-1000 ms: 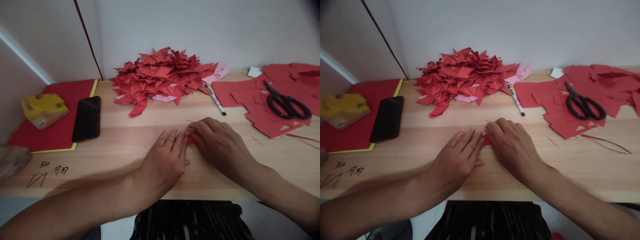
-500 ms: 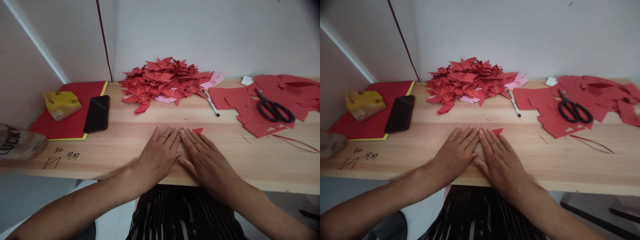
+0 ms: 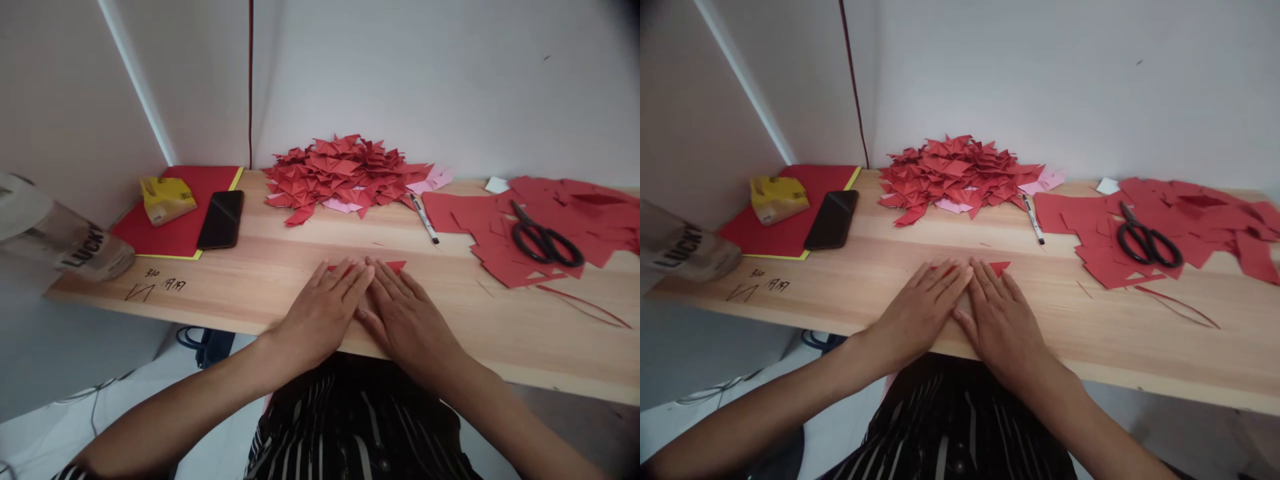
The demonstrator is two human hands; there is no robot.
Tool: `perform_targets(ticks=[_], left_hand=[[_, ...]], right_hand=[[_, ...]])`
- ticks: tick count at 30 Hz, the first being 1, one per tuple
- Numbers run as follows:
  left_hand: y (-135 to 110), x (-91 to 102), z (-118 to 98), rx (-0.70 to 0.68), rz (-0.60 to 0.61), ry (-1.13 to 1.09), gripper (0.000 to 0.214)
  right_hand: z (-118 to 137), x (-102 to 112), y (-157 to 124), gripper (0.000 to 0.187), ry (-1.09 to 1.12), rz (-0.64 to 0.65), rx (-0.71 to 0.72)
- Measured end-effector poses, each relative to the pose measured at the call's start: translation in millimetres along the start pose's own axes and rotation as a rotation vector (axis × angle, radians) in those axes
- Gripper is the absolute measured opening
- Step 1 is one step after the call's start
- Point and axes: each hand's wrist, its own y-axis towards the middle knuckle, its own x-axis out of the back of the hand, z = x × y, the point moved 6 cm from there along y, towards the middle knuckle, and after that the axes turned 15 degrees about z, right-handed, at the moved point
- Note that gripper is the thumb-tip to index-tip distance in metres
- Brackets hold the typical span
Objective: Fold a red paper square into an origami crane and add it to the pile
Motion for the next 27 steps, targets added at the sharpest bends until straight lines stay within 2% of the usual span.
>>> perform_targets(ticks=[9,18,20,23,27], left_hand=[[6,-0.3,-6,0.039,0.021,-0.058,0.053],[6,3.8,-7,0.065,0.025,-0.133,0.053],[4,4.4,-7,0.067,0.012,-0.139,0.052],[3,4.1,-6,0.070,-0.001,-0.131,0.053],[3,2.0,-7,0.054,0.015,-0.106,0.055]], right_hand=[[-7,0,-4,0.064,0.004,0.040,0.010],[-47,4,-22,0.062,-0.090,-0.046,-0.115],[-44,7,-22,0.062,-0.099,-0.055,-0.115],[-23,11,-16,0.063,-0.069,-0.078,-0.062],[2,8,-8,0.067,-0.006,-0.026,0.010]])
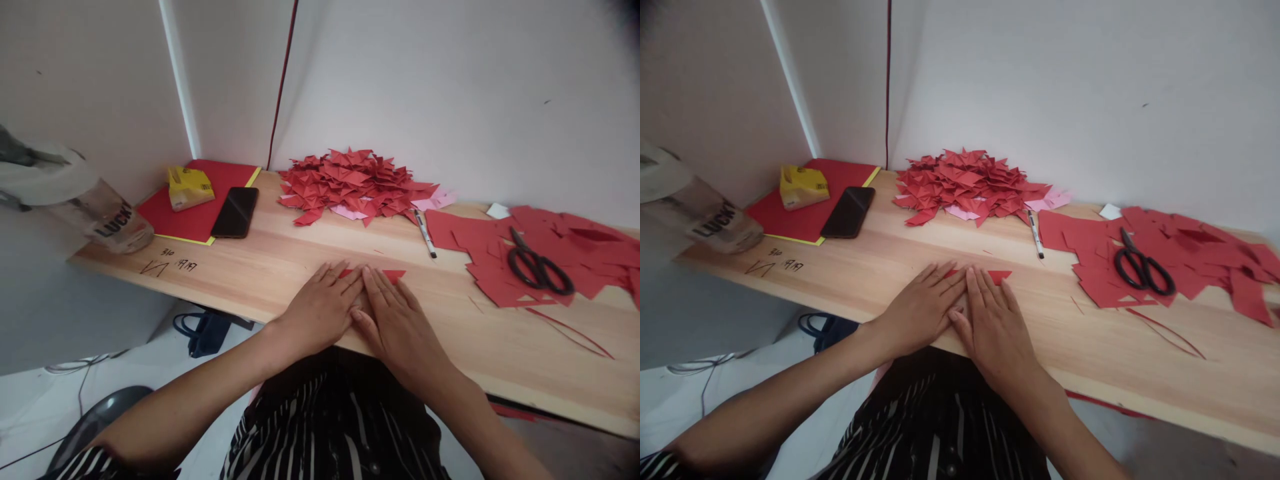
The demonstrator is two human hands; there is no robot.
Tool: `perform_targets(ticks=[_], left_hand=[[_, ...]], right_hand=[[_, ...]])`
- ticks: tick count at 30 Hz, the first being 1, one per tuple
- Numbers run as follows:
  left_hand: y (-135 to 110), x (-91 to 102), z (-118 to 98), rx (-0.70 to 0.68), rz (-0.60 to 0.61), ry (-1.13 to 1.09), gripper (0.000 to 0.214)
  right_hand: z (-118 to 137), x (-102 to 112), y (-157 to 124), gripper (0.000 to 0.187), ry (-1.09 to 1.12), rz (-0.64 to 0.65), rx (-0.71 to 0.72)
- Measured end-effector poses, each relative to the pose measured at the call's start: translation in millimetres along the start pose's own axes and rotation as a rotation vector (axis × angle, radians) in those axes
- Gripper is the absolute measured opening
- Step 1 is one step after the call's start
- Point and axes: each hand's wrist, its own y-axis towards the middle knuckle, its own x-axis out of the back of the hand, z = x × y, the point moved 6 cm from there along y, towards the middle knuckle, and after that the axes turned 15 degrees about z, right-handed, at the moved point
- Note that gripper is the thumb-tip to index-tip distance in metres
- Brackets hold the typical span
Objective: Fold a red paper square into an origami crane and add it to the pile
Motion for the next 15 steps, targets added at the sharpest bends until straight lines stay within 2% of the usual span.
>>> perform_targets(ticks=[3,10,15], left_hand=[[1,-0.7,0,0.004,0.007,-0.002,0.055],[1,2.4,1,0.008,-0.003,-0.039,0.052],[1,2.6,1,0.014,-0.004,-0.048,0.053]], right_hand=[[-2,-3,-1,0.068,0.004,0.019,-0.013],[-30,-2,-14,0.062,-0.059,-0.034,-0.080],[-20,4,-8,0.060,-0.065,-0.042,-0.081]])
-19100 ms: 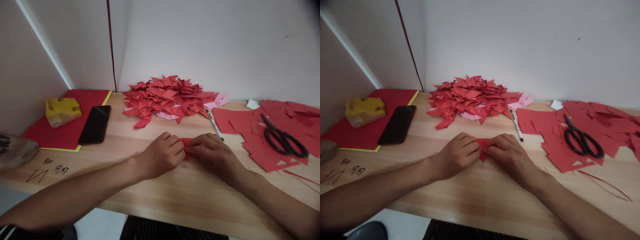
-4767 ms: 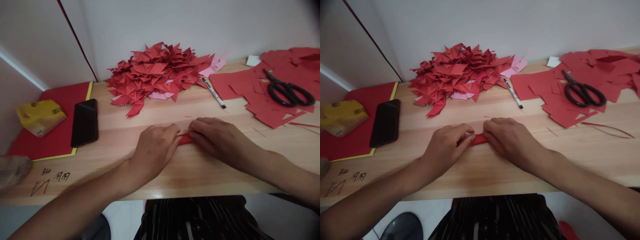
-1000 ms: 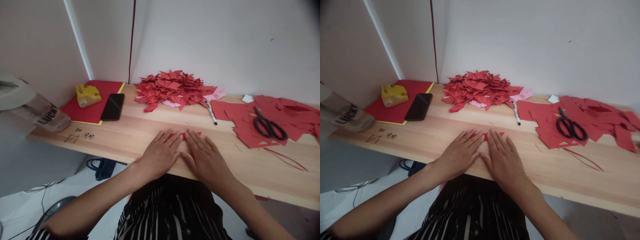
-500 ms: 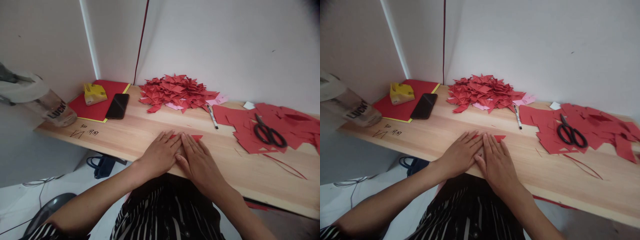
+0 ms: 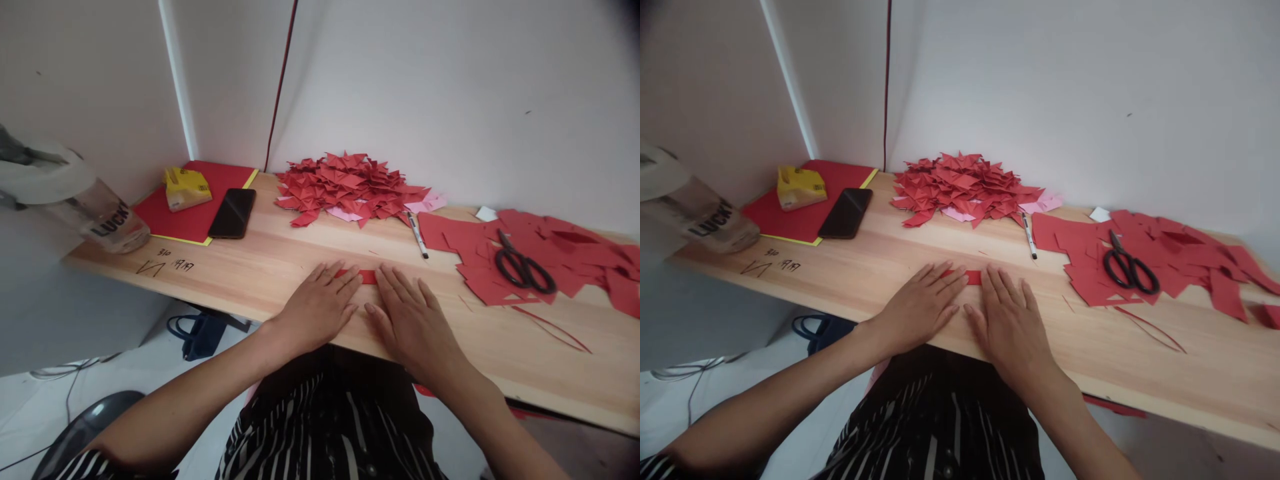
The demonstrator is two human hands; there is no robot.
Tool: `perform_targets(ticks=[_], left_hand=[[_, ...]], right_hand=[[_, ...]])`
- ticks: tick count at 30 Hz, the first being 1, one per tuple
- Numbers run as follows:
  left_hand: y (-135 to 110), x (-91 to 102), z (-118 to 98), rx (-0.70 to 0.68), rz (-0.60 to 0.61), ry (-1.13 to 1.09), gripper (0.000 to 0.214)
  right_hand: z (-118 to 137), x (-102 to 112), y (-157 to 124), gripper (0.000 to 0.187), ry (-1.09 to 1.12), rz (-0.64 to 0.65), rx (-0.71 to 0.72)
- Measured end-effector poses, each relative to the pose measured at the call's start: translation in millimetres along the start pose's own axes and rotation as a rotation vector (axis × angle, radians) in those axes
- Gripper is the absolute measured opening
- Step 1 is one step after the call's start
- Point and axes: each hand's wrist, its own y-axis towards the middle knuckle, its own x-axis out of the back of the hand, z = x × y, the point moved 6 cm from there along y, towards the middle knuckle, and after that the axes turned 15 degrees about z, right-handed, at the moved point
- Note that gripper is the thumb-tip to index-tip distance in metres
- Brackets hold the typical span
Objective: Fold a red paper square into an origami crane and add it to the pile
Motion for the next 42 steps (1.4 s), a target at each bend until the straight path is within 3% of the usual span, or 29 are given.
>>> perform_targets(ticks=[5,10,17,20,24,29,35,38,42], left_hand=[[0,-0.8,0,-0.012,-0.001,0.016,0.055],[0,1.1,-1,0.002,-0.006,-0.017,0.052],[14,13.5,3,-0.102,-0.116,-0.041,0.040],[25,20.0,9,-0.125,-0.089,-0.027,0.022],[34,22.9,14,-0.167,-0.081,0.018,0.022],[49,29.7,29,-0.146,-0.106,-0.147,0.017],[71,39.2,44,-0.094,0.062,-0.328,0.016],[79,40.7,48,-0.109,0.098,-0.372,0.013],[83,40.8,51,-0.141,0.048,-0.488,0.012]], right_hand=[[20,1,6,0.067,0.047,0.055,0.082],[7,-1,0,0.064,0.004,0.024,0.053],[-9,8,9,0.044,0.033,-0.057,0.089],[-14,15,22,0.033,0.046,-0.045,0.119],[-19,19,37,0.024,0.012,0.006,0.171],[-29,20,57,0.015,0.080,0.078,0.210],[-36,20,77,0.008,0.240,0.180,0.293],[-40,21,79,0.008,0.305,0.173,0.280],[-44,21,75,0.012,0.362,0.110,0.242]])
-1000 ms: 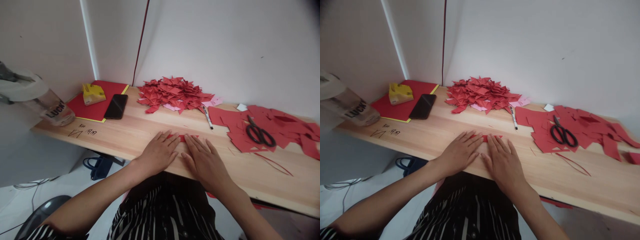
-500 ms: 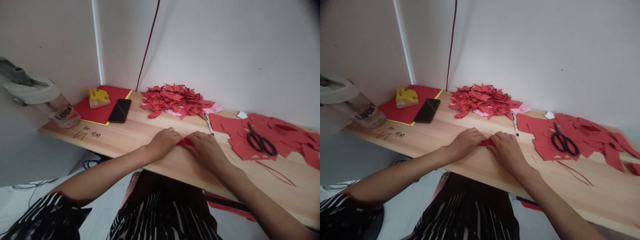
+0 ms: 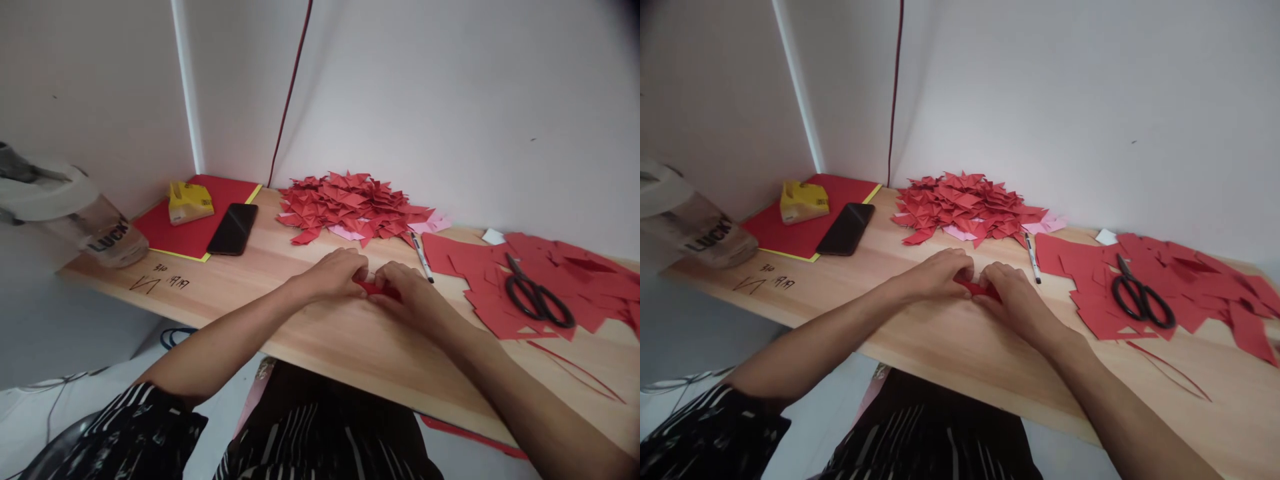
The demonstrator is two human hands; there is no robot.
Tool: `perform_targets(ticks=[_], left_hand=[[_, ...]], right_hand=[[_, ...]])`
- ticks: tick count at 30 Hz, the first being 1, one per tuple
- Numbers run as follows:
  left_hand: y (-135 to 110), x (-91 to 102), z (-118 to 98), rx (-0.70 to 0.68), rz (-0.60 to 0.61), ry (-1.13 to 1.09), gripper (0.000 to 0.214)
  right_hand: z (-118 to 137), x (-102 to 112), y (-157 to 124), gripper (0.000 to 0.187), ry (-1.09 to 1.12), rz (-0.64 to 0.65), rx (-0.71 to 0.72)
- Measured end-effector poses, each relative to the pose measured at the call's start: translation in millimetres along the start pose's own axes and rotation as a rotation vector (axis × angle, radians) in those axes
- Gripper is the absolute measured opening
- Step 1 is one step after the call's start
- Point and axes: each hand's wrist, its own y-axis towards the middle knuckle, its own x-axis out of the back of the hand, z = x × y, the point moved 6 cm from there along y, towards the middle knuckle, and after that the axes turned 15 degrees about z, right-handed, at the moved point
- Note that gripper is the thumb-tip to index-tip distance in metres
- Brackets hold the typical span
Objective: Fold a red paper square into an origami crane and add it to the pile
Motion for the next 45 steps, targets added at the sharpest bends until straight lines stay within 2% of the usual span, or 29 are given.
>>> perform_targets(ticks=[4,6,9,12,17,21,25,29,33,41,45], left_hand=[[-4,-3.0,3,-0.013,-0.041,-0.235,0.011],[-7,-2.1,1,-0.031,-0.105,-0.311,0.010],[-12,2.2,-6,-0.101,-0.223,-0.309,0.010],[-13,4.4,-12,-0.160,-0.287,-0.262,0.011],[-9,0.2,-11,-0.170,-0.261,-0.224,0.015],[-4,-6.3,-10,-0.126,-0.179,-0.005,0.013],[-4,-7.4,-10,-0.097,-0.167,0.133,0.023],[-7,-5.3,-9,-0.057,-0.188,0.185,0.024],[-7,-6.1,-11,-0.074,-0.174,0.225,0.026],[-6,-6.3,-12,-0.059,-0.149,0.225,0.025],[-6,-7.5,-14,-0.086,-0.165,0.304,0.024]], right_hand=[[-2,-1,-3,0.013,0.035,-0.069,0.004],[-3,0,-2,0.009,0.058,-0.096,-0.003],[-1,2,0,0.006,0.062,-0.108,0.028],[4,4,0,0.017,0.008,-0.111,0.103],[6,10,-6,0.020,-0.041,-0.198,0.133],[4,12,-9,0.022,-0.047,-0.255,0.104],[1,11,-8,0.021,-0.004,-0.230,0.103],[0,9,-8,0.021,0.005,-0.210,0.102],[0,8,-7,0.022,-0.003,-0.191,0.100],[-3,8,-5,0.041,-0.010,-0.139,0.046],[1,6,-4,0.032,0.030,-0.108,0.086]])
